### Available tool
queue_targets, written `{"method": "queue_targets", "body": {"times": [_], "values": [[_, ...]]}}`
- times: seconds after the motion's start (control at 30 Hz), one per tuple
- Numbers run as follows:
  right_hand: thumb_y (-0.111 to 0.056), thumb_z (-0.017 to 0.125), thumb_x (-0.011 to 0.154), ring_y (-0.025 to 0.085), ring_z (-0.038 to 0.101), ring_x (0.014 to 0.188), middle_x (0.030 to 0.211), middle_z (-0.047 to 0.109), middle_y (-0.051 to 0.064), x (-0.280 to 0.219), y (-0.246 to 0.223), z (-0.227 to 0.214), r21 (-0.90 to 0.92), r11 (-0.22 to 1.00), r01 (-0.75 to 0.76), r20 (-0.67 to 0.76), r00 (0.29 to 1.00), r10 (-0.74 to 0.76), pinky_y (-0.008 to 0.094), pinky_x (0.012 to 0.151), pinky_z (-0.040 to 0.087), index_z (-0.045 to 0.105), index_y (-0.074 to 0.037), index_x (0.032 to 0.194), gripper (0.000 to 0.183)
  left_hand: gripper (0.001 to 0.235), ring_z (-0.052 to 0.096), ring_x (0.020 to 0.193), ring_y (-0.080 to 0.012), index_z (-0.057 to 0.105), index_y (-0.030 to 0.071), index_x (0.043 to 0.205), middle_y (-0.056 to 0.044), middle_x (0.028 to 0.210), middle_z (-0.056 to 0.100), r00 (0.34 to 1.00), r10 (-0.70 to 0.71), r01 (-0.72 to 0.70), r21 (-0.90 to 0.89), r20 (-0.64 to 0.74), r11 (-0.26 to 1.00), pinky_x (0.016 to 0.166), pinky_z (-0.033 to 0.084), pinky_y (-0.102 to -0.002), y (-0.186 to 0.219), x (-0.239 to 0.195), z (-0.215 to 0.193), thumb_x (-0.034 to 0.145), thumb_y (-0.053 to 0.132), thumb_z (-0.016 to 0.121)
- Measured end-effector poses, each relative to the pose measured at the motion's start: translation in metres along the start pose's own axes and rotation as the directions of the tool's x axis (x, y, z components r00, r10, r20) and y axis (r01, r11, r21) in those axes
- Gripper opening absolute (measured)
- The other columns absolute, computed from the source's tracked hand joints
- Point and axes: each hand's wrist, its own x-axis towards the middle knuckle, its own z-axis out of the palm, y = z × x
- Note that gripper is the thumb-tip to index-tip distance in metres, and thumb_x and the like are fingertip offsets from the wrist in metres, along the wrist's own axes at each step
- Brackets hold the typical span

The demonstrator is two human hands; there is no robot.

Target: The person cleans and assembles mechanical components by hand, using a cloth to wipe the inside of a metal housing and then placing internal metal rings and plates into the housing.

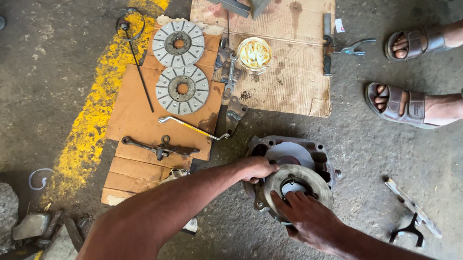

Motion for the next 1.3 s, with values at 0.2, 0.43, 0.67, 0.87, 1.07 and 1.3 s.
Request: {"method": "queue_targets", "body": {"times": [0.2,0.43,0.67,0.87,1.07,1.3], "values": [[-0.027,0.087,0.081,0.030,0.058,0.105,0.125,0.051,0.020,-0.003,-0.008,0.020,-0.008,0.999,-0.036,-0.138,0.990,0.034,0.045,0.092,0.056,0.026,-0.003,0.154,0.098,0.049,0.045,0.047,-0.0108,0.064,0.003,0.105,-0.004,0.068,0.054,0.998,-0.045,0.045,-0.006,0.046,0.999,0.038,0.035,-0.029,0.003,-0.010,-0.004,0.110,0.046,0.042],[-0.038,0.076,0.091,0.030,0.062,0.114,0.130,0.055,0.014,-0.008,-0.001,0.025,0.235,0.970,-0.061,-0.211,0.971,0.112,0.047,0.099,0.054,0.044,-0.020,0.151,0.070,0.058,0.040,0.042,-0.0105,0.065,0.009,0.103,-0.003,0.057,0.052,0.995,-0.038,0.029,0.097,0.096,0.995,0.034,0.027,-0.028,0.004,-0.025,-0.013,0.108,0.056,0.031],[-0.051,0.069,0.092,0.034,0.054,0.128,0.142,0.051,0.016,0.027,0.047,0.003,0.203,0.922,-0.329,-0.265,0.888,0.375,0.053,0.109,0.047,0.044,-0.016,0.148,0.071,0.054,0.050,0.048,-0.0132,0.065,-0.001,0.101,-0.004,0.066,0.057,0.998,0.067,-0.065,-0.081,0.011,0.995,0.042,0.045,-0.032,-0.002,-0.023,-0.001,0.109,0.049,0.045],[-0.048,0.077,0.083,0.039,0.053,0.129,0.145,0.050,0.020,0.039,0.070,0.002,0.067,0.915,-0.397,-0.201,0.893,0.402,0.052,0.110,0.046,0.036,-0.013,0.153,0.089,0.056,0.058,0.053,-0.0156,0.066,-0.001,0.089,-0.008,0.069,0.063,0.992,0.091,-0.078,0.142,-0.089,0.987,0.047,0.050,-0.034,-0.006,-0.028,-0.001,0.107,0.049,0.048],[-0.052,0.073,0.089,0.036,0.069,0.111,0.135,0.060,0.015,0.046,0.069,-0.006,0.068,0.871,-0.487,-0.088,0.867,0.491,0.049,0.099,0.058,0.045,-0.015,0.142,0.070,0.065,0.060,0.053,-0.0152,0.065,0.001,0.086,-0.009,0.071,0.066,0.985,0.102,-0.073,0.196,-0.140,0.978,0.052,0.053,-0.036,0.003,-0.042,-0.001,0.107,0.056,0.038],[-0.051,0.076,0.084,0.032,0.072,0.104,0.124,0.067,0.011,0.034,0.070,-0.002,0.067,0.895,-0.441,-0.244,0.863,0.443,0.050,0.095,0.059,0.053,-0.015,0.134,0.065,0.073,0.060,0.052,-0.0173,0.069,0.001,0.091,-0.012,0.070,0.065,0.971,0.197,-0.127,0.399,-0.138,0.908,0.057,0.053,-0.039,-0.002,-0.041,0.003,0.110,0.057,0.026]]}}
